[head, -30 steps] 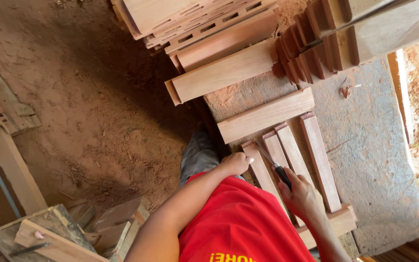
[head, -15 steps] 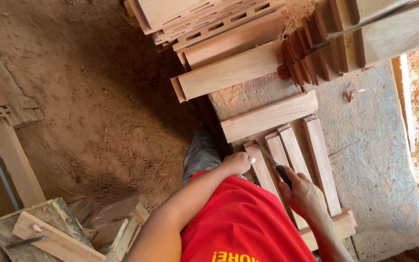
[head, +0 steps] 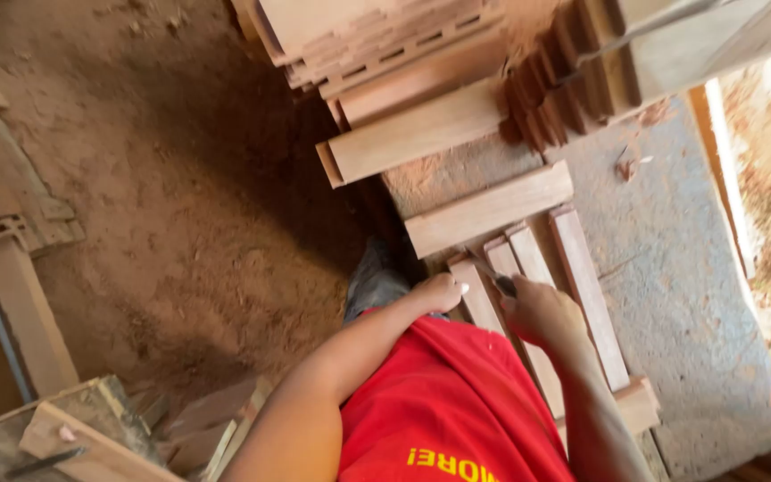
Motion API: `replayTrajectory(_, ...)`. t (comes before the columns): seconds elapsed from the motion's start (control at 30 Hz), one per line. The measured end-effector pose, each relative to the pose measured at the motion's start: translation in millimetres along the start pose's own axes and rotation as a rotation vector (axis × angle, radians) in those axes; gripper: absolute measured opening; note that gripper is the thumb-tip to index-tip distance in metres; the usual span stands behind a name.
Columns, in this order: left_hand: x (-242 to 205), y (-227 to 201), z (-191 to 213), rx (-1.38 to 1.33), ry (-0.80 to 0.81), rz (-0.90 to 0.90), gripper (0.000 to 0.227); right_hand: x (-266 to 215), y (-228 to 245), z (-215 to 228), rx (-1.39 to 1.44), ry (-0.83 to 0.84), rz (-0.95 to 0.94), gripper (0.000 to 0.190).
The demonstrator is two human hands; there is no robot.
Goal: The person assembles a slatted wooden frame on a rustic workbench, fitting horizontal slats between two end rails and pressing them into place. They pick slats one at a time from a stack, align them into the grooves, tap the assembly with a hammer, lift the frame to check it, and set it back down to adjust the slats.
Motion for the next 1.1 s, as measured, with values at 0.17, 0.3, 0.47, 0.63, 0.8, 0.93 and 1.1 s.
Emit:
replayTrajectory(0.17, 4, 29, -5, 0.034, 0.021, 0.019, 0.064, -102, -39, 10, 0.599, -0.239, -0.007, 0.044)
replayTrajectory(0.3, -17, 33, 31, 0.180, -0.303, -0.091, 0.031, -93, -182, -99, 1.033, -0.675, -0.097, 0.049)
replayTrajectory(0.47, 5, 32, 71, 0.587, -0.692, -0.262, 0.086, -105, -324, -259, 1.349, -0.997, -0.484, 0.029)
replayTrajectory(0.63, 21, 20, 76, 0.769, -0.518, -0.157, 0.096, -107, -404, -368, 1.514, -1.100, -0.903, 0.024)
replayTrajectory(0.8, 15, 9, 94, 0.751, -0.512, -0.088, 0.103, -122, -388, -394, 1.514, -1.064, -0.923, 0.016)
replayTrajectory(0.93, 18, 17, 88, 0.698, -0.532, -0.112, 0.099, -124, -378, -397, 1.058, -1.282, -0.588, 0.018)
replayTrajectory(1.1, 3, 10, 70, 0.683, -0.657, -0.230, 0.077, -90, -402, -395, 0.974, -1.221, -0.691, 0.023)
Point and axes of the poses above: each hand's wrist, its own x-axis towards the middle knuckle, its own z-axis out of the back of the hand, y = z × x, the point moved 2 cm from there along x, towards the middle knuckle, and after that the axes turned 11 degrees about x, right-handed, at the moved point
